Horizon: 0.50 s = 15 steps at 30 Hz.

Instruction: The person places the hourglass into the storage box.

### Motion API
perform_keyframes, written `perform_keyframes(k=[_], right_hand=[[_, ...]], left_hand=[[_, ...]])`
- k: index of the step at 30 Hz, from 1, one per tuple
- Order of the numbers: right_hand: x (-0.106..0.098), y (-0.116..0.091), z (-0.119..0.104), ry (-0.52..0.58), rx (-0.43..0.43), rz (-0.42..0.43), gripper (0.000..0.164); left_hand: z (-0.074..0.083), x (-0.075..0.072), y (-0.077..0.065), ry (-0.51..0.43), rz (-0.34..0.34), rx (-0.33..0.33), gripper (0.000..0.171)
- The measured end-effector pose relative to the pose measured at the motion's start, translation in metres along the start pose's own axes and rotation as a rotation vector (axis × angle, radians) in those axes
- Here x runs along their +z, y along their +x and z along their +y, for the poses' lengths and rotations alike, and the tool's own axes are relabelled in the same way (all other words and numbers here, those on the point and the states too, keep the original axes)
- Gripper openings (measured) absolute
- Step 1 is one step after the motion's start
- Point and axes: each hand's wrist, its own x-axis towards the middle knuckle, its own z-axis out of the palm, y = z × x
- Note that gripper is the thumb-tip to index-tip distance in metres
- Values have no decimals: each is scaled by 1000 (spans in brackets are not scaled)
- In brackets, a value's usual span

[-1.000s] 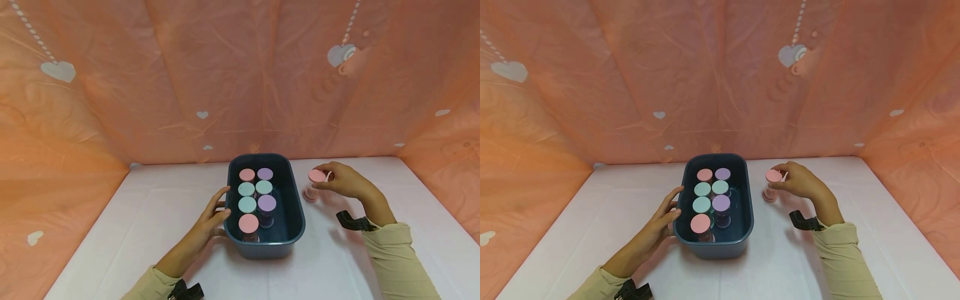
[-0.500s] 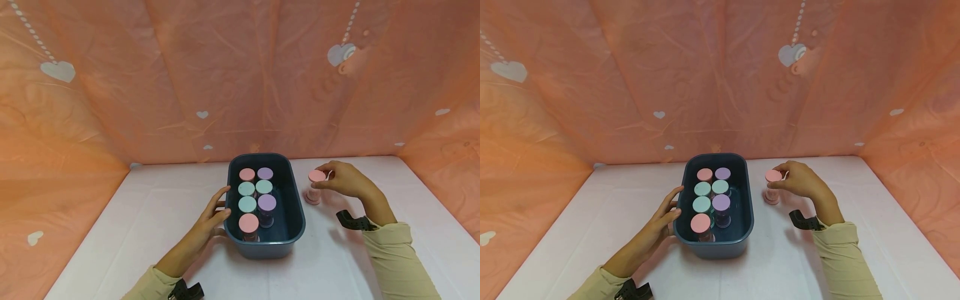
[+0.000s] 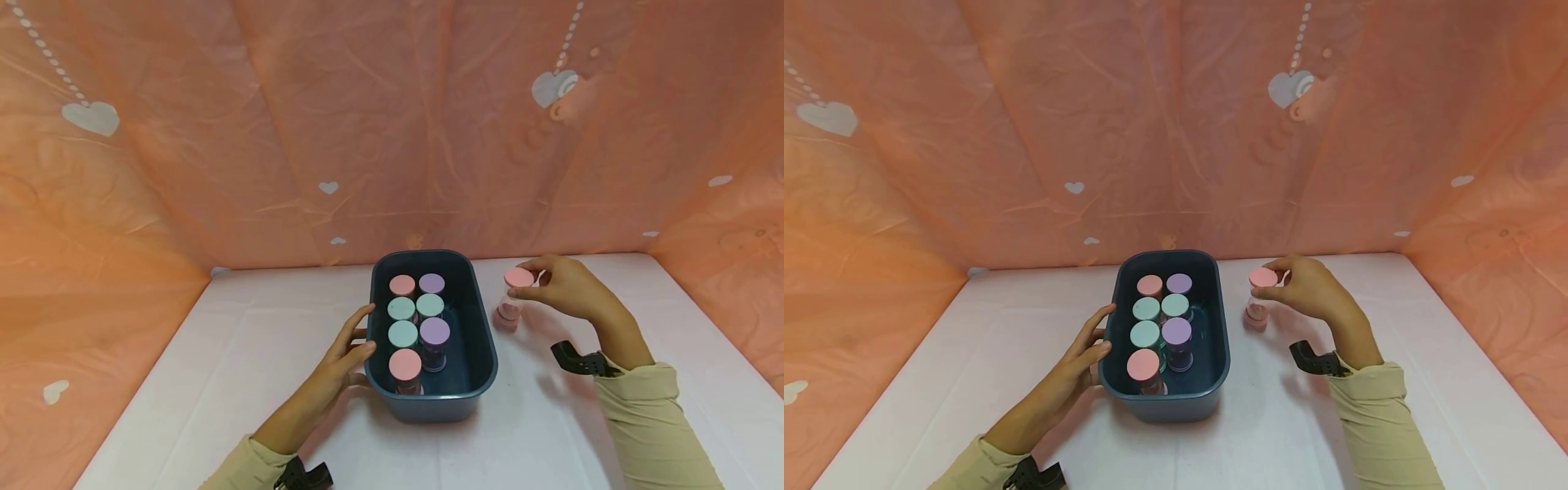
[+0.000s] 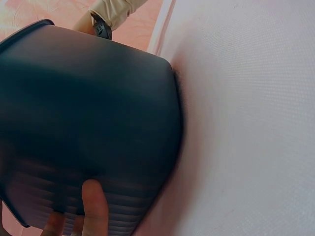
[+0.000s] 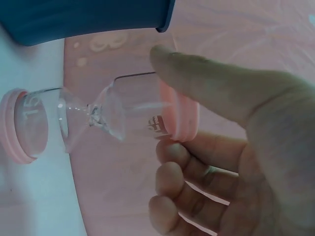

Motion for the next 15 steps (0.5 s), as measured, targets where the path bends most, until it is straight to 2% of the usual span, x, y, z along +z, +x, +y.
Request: perform_keyframes(k=[15], right_hand=[[-12, -10, -14, 88, -44, 81, 50]], left_hand=[[0, 2, 1, -6, 28, -12, 56]])
